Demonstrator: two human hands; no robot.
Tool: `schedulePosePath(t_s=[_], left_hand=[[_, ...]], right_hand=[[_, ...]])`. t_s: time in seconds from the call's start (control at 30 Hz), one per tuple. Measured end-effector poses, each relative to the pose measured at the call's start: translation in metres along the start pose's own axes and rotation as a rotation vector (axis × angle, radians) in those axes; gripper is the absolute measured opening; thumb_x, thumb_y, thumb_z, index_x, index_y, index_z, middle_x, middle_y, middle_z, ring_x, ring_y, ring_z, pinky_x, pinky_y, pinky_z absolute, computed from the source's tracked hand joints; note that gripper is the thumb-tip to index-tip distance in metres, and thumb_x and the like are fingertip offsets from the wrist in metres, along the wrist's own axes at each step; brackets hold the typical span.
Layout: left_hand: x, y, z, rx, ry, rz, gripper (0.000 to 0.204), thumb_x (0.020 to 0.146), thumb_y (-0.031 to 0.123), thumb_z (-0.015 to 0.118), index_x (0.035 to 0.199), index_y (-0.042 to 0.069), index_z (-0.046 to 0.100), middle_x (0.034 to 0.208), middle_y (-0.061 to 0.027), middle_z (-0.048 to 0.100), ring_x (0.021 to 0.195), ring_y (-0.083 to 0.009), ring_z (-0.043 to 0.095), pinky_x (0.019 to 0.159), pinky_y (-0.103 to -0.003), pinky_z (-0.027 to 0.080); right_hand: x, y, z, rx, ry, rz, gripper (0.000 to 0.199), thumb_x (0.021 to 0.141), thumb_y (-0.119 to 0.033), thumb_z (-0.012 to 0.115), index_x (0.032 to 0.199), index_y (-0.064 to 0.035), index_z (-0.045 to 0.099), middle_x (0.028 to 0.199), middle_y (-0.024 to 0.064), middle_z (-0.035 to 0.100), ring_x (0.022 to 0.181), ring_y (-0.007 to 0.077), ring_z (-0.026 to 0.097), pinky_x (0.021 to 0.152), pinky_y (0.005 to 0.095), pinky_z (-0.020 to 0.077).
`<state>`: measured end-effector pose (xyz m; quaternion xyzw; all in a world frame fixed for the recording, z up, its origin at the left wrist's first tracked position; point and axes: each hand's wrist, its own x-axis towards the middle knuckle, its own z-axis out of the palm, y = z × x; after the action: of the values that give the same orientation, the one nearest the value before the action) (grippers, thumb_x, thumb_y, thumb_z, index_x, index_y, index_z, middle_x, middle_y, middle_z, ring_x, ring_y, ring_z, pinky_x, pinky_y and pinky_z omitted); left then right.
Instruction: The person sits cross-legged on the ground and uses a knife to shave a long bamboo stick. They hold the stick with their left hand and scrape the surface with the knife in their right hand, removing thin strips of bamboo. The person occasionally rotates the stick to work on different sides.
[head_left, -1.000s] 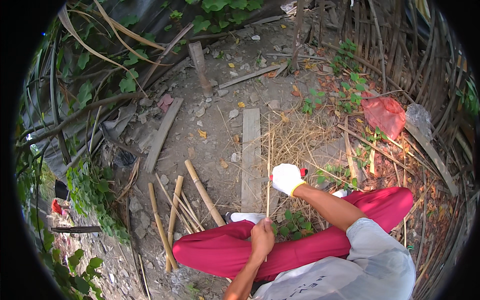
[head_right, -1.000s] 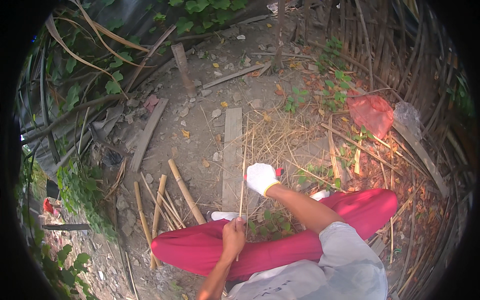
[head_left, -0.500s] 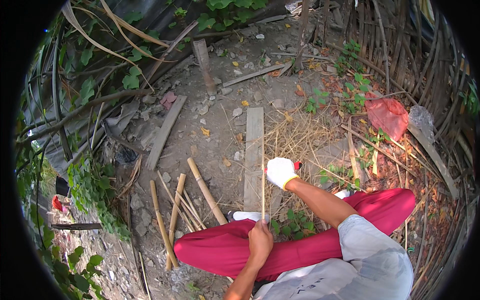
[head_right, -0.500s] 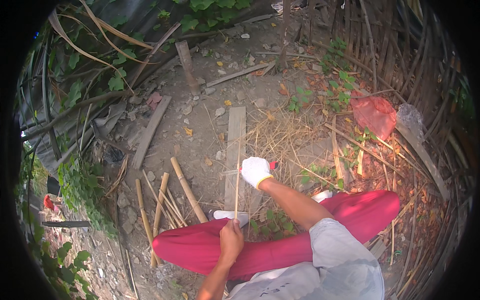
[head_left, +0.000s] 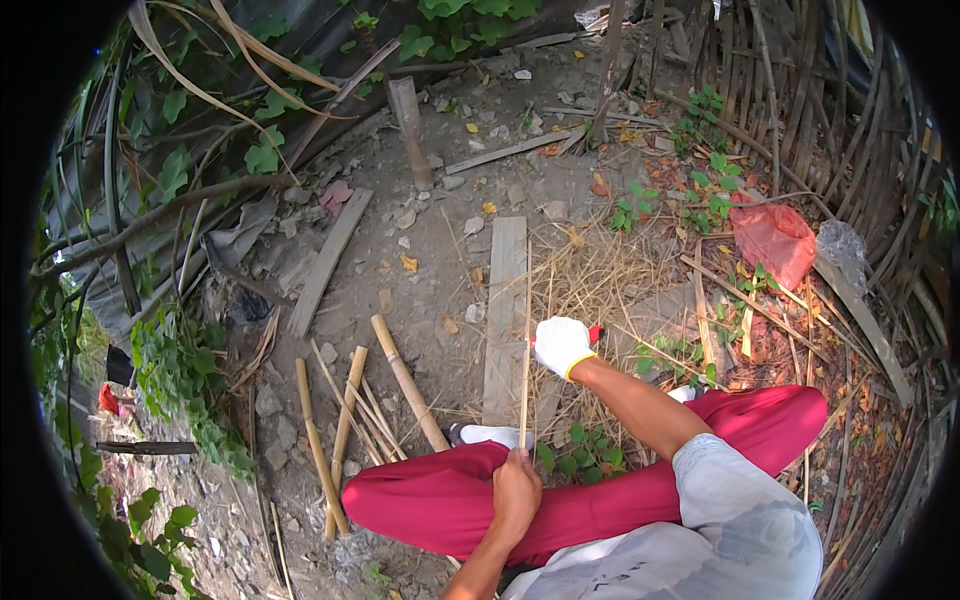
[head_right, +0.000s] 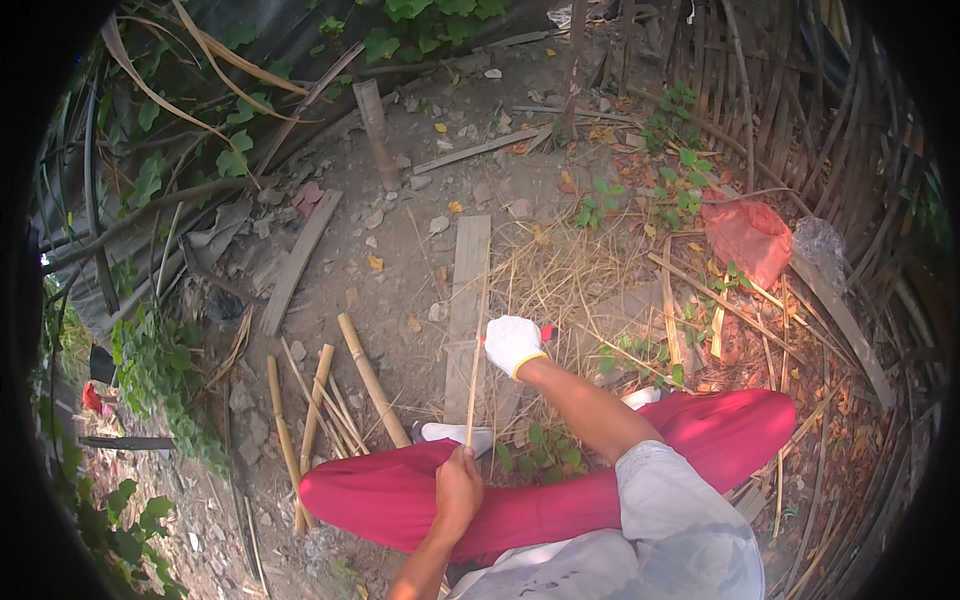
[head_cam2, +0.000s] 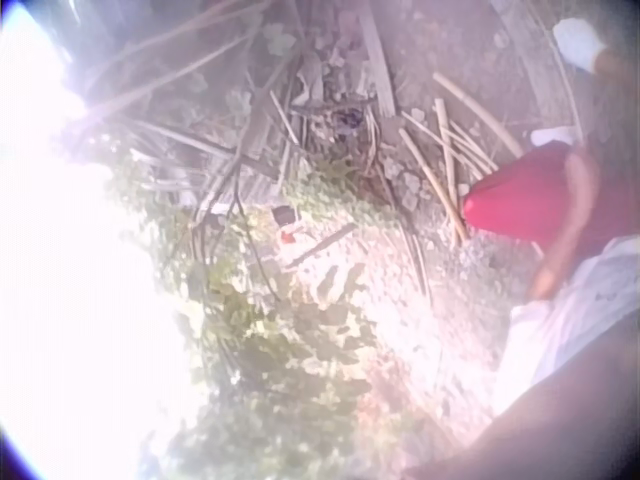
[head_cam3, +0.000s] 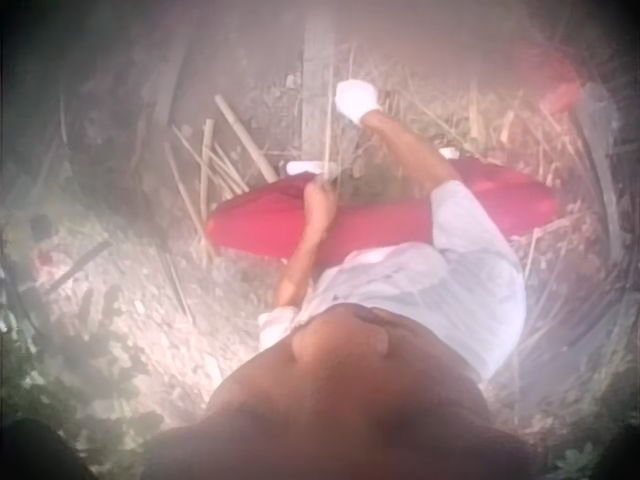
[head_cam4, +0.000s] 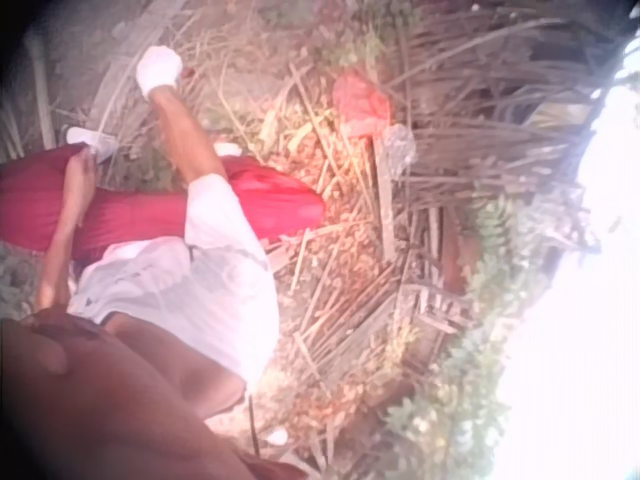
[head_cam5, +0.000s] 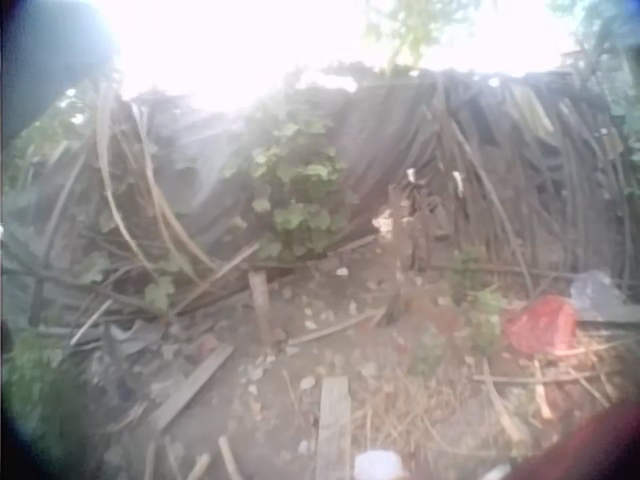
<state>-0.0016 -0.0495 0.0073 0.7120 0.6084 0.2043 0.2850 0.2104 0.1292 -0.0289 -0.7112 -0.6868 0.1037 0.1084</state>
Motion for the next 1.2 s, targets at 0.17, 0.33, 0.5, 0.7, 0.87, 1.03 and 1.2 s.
schedulePosePath(t_s=[0.17,0.33,0.5,0.7,0.87,1.03,1.2], left_hand=[[-0.010,0.007,-0.008,-0.200,-0.090,-0.116,0.025,0.105,0.016,0.051,0.095,-0.003,0.066,0.070,-0.0286,0.063,0.069,-0.0516,0.063,0.061,-0.059,0.046],[-0.054,0.004,-0.013,-0.145,-0.110,-0.025,0.024,0.105,0.018,0.053,0.100,-0.002,0.066,0.070,-0.0287,0.062,0.067,-0.0507,0.063,0.059,-0.058,0.046],[-0.059,0.006,-0.029,-0.161,-0.164,-0.036,0.029,0.107,0.022,0.051,0.105,-0.002,0.068,0.066,-0.0164,0.062,0.059,-0.0318,0.064,0.060,-0.042,0.050],[-0.086,-0.001,-0.053,-0.362,-0.293,-0.224,0.032,0.109,0.025,0.053,0.107,-0.003,0.069,0.065,-0.0009,0.057,0.060,-0.0072,0.050,0.056,-0.029,0.042],[-0.154,-0.086,-0.053,-0.463,-0.368,-0.366,0.025,0.106,0.028,0.058,0.112,0.009,0.072,0.079,-0.0033,0.066,0.069,-0.0151,0.060,0.061,-0.030,0.048],[-0.129,-0.050,-0.090,-0.621,-0.385,-0.529,0.032,0.109,0.025,0.055,0.111,-0.003,0.071,0.068,0.0028,0.055,0.058,-0.0044,0.046,0.053,-0.023,0.036],[-0.099,-0.037,-0.085,-0.943,-0.480,-0.537,0.033,0.111,0.023,0.051,0.129,-0.002,0.062,0.070,0.0026,0.050,0.054,-0.0044,0.038,0.048,-0.022,0.032]], right_hand=[[0.004,0.001,0.006,-0.008,-0.044,0.064,0.028,0.086,-0.024,0.061,0.088,-0.0022,0.078,0.085,0.0236,0.074,0.081,0.0390,0.075,0.072,0.0481,0.0588],[0.016,0.068,-0.019,-0.064,-0.014,0.177,0.025,0.089,-0.024,0.063,0.091,-0.0038,0.078,0.089,0.0215,0.075,0.084,0.0361,0.075,0.071,0.0475,0.0590],[0.020,0.070,-0.021,-0.100,0.020,0.193,0.022,0.088,-0.019,0.061,0.093,-0.0057,0.078,0.090,0.0198,0.076,0.085,0.0356,0.075,0.072,0.0471,0.0590],[0.031,0.086,-0.020,-0.085,0.068,0.282,0.024,0.090,-0.021,0.060,0.095,-0.0064,0.079,0.093,0.0191,0.076,0.087,0.0353,0.076,0.073,0.0464,0.0595],[0.048,0.155,-0.026,-0.177,0.091,0.458,0.024,0.091,-0.021,0.061,0.098,-0.0078,0.080,0.098,0.0181,0.077,0.093,0.0339,0.076,0.075,0.0460,0.0610],[0.014,0.285,-0.034,-0.401,0.118,0.614,0.023,0.090,-0.020,0.061,0.094,-0.0091,0.081,0.098,0.0154,0.078,0.090,0.0324,0.076,0.077,0.0415,0.0603],[-0.014,0.286,-0.051,-0.337,0.059,0.654,0.024,0.086,-0.021,0.066,0.101,-0.0098,0.081,0.102,0.0163,0.078,0.096,0.0331,0.076,0.078,0.0442,0.0608]])
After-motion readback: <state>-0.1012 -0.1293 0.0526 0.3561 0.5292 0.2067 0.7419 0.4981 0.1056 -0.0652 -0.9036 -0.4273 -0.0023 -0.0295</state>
